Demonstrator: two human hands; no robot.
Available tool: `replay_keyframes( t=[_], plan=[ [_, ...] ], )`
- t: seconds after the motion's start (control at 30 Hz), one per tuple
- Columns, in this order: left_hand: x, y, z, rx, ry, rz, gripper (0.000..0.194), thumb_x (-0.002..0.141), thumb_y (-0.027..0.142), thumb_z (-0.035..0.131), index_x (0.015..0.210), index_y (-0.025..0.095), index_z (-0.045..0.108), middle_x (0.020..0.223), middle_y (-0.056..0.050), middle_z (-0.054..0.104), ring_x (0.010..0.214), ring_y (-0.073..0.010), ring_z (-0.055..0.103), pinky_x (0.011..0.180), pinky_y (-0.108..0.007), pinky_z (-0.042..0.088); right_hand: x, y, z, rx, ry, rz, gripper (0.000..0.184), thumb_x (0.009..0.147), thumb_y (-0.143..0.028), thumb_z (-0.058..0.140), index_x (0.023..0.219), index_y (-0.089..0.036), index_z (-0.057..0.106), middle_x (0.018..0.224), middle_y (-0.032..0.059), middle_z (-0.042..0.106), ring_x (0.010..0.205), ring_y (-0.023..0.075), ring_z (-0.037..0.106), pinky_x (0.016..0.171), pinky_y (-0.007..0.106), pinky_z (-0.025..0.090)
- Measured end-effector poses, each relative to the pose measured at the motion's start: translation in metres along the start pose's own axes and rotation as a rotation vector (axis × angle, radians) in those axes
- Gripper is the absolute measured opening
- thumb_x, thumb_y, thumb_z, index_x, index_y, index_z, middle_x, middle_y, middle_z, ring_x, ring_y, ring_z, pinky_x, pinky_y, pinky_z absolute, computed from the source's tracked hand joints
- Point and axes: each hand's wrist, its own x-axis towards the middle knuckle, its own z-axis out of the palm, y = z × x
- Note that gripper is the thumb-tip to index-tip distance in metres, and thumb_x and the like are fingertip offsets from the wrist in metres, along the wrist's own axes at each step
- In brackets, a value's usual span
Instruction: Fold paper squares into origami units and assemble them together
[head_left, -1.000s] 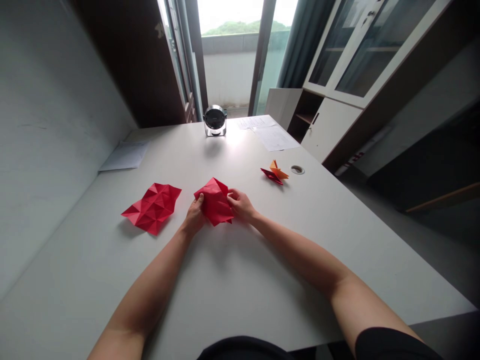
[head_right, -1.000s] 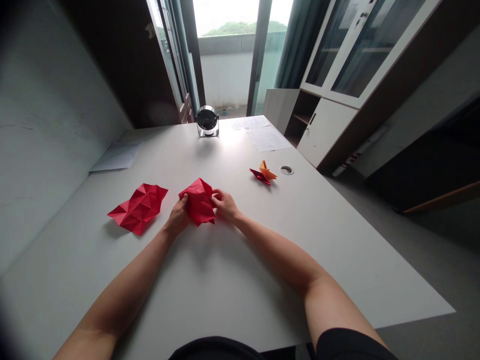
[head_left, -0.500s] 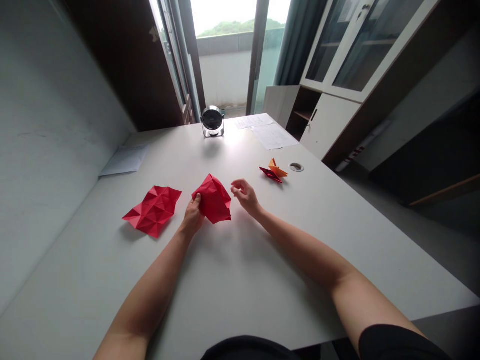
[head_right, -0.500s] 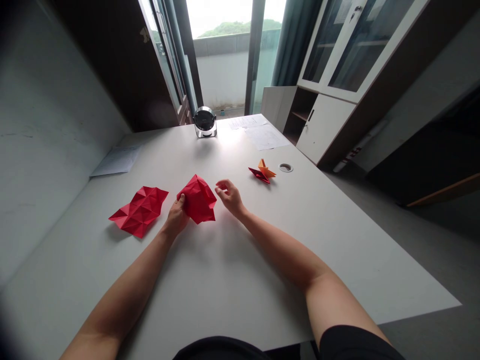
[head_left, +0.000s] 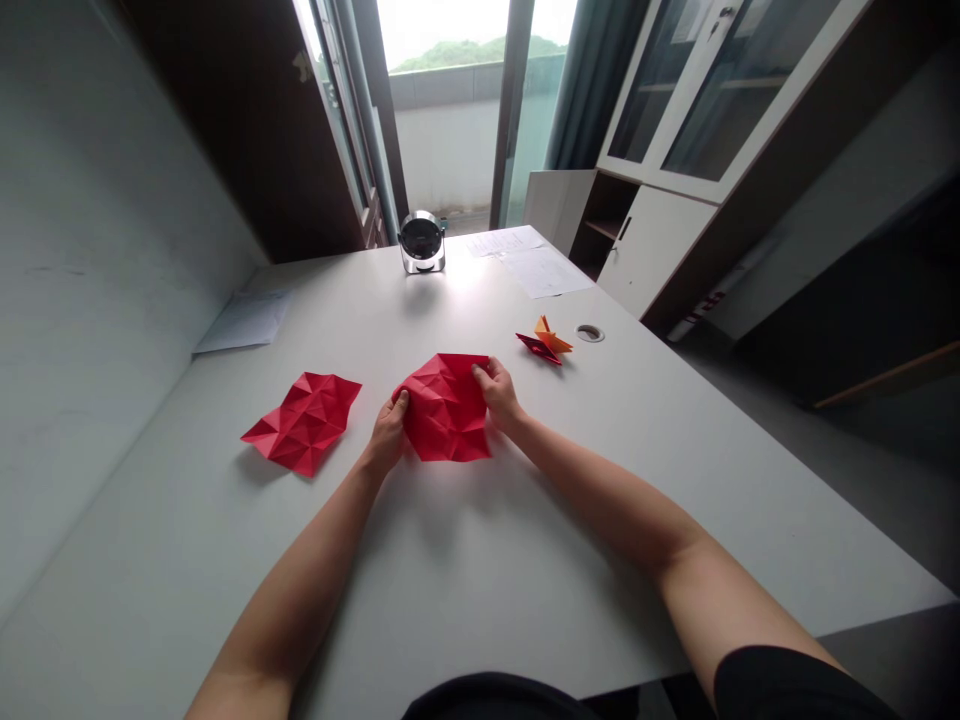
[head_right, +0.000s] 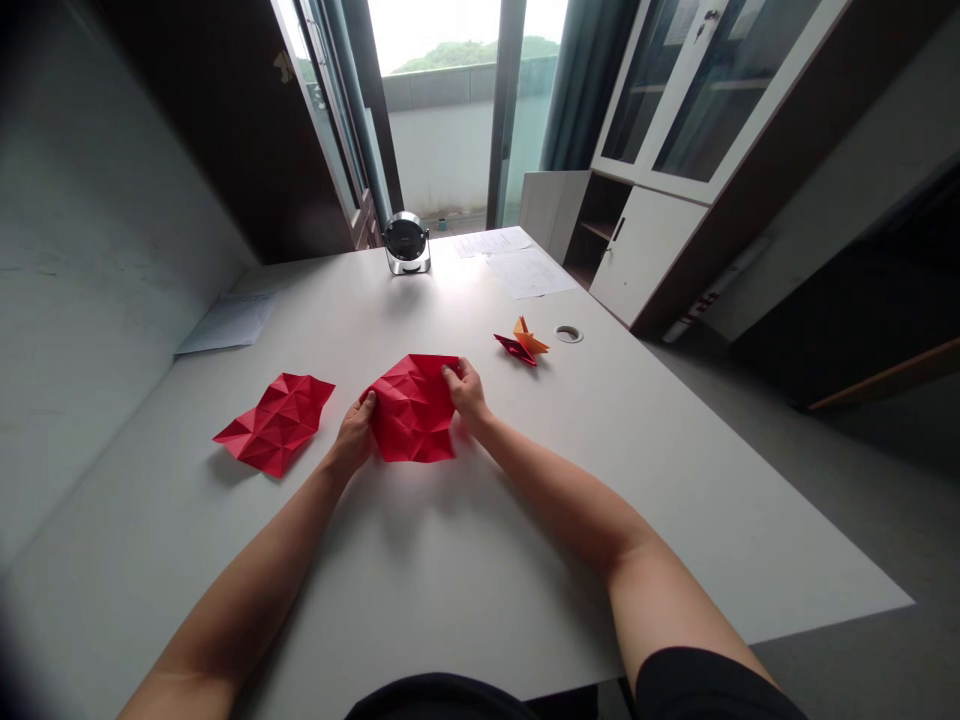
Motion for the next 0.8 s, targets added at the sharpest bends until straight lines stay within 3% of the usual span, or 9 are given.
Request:
replay_keyframes(
  t=[0.07, 0.2, 0.33, 0.43, 0.5, 0.57, 0.67, 0.8],
  plan=[
    [0.002, 0.0, -0.002, 0.099, 0.082, 0.045, 0.043, 0.086, 0.053, 0.069, 0.109, 0.017, 0.069, 0.103, -0.007, 0.073, 0.095, -0.0207, 0.067, 0.084, -0.031, 0.054, 0.004, -0.001, -0.002, 0.115, 0.018, 0.083, 0.035, 0.08, -0.051, 0.07, 0.094, -0.022, 0.056, 0.085, 0.0009, 0.066, 0.068, 0.016, 0.06, 0.062, 0.028, 0.052],
    [0.004, 0.001, -0.002, 0.299, 0.198, 0.125, 0.041, 0.087, 0.055, 0.067, 0.103, 0.017, 0.072, 0.095, -0.007, 0.073, 0.092, -0.0223, 0.066, 0.081, -0.031, 0.054, 0.007, -0.005, -0.004, 0.139, 0.002, 0.133, 0.043, 0.075, -0.056, 0.076, 0.093, -0.021, 0.057, 0.079, -0.0005, 0.065, 0.062, 0.0135, 0.057, 0.058, 0.025, 0.049],
    [0.0, 0.008, 0.004, 0.245, 0.197, 0.144, 0.033, 0.086, 0.046, 0.07, 0.099, 0.016, 0.074, 0.089, -0.007, 0.073, 0.09, -0.0251, 0.066, 0.081, -0.034, 0.054, 0.007, -0.005, -0.006, 0.077, -0.012, 0.117, 0.045, 0.076, -0.06, 0.073, 0.092, -0.022, 0.056, 0.076, -0.0013, 0.063, 0.06, 0.0131, 0.055, 0.055, 0.025, 0.048],
    [-0.002, 0.021, 0.009, 0.174, 0.165, 0.184, 0.028, 0.085, 0.037, 0.073, 0.102, 0.016, 0.074, 0.094, -0.009, 0.073, 0.095, -0.0261, 0.067, 0.088, -0.035, 0.053, 0.01, 0.001, -0.01, 0.053, 0.036, 0.076, 0.045, 0.077, -0.062, 0.072, 0.091, -0.022, 0.055, 0.076, -0.0016, 0.063, 0.059, 0.0128, 0.055, 0.055, 0.025, 0.047],
    [-0.001, 0.034, 0.007, 0.178, 0.192, 0.259, 0.03, 0.085, 0.036, 0.073, 0.108, 0.017, 0.072, 0.1, -0.008, 0.073, 0.099, -0.0259, 0.067, 0.092, -0.035, 0.052, 0.015, 0.008, -0.014, 0.045, 0.053, 0.072, 0.041, 0.079, -0.059, 0.07, 0.09, -0.022, 0.055, 0.065, -0.0041, 0.056, 0.052, 0.0113, 0.048, 0.049, 0.024, 0.041],
    [0.003, 0.053, -0.005, 0.222, 0.302, 0.372, 0.034, 0.086, 0.039, 0.07, 0.113, 0.018, 0.069, 0.104, -0.008, 0.072, 0.103, -0.0259, 0.067, 0.095, -0.036, 0.051, 0.019, 0.014, -0.019, 0.039, 0.065, 0.053, 0.034, 0.081, -0.053, 0.07, 0.087, -0.022, 0.056, 0.056, -0.0061, 0.048, 0.047, 0.0104, 0.041, 0.046, 0.023, 0.035],
    [0.008, 0.085, -0.041, 0.356, 0.545, 0.528, 0.043, 0.092, 0.043, 0.06, 0.126, 0.018, 0.061, 0.114, -0.01, 0.069, 0.109, -0.0245, 0.065, 0.099, -0.038, 0.051, 0.022, 0.018, -0.023, 0.046, 0.088, 0.031, 0.025, 0.083, -0.044, 0.066, 0.085, -0.021, 0.057, 0.057, -0.0046, 0.05, 0.048, 0.0104, 0.041, 0.047, 0.024, 0.034],
    [0.007, 0.118, -0.103, 0.735, 0.789, 0.533, 0.053, 0.096, 0.034, 0.049, 0.144, 0.01, 0.042, 0.13, -0.017, 0.061, 0.124, -0.0252, 0.058, 0.109, -0.043, 0.045, 0.021, 0.016, -0.023, 0.02, 0.077, 0.036, 0.02, 0.083, -0.039, 0.063, 0.083, -0.02, 0.058, 0.059, -0.0029, 0.053, 0.05, 0.0109, 0.044, 0.049, 0.024, 0.036]
  ],
)
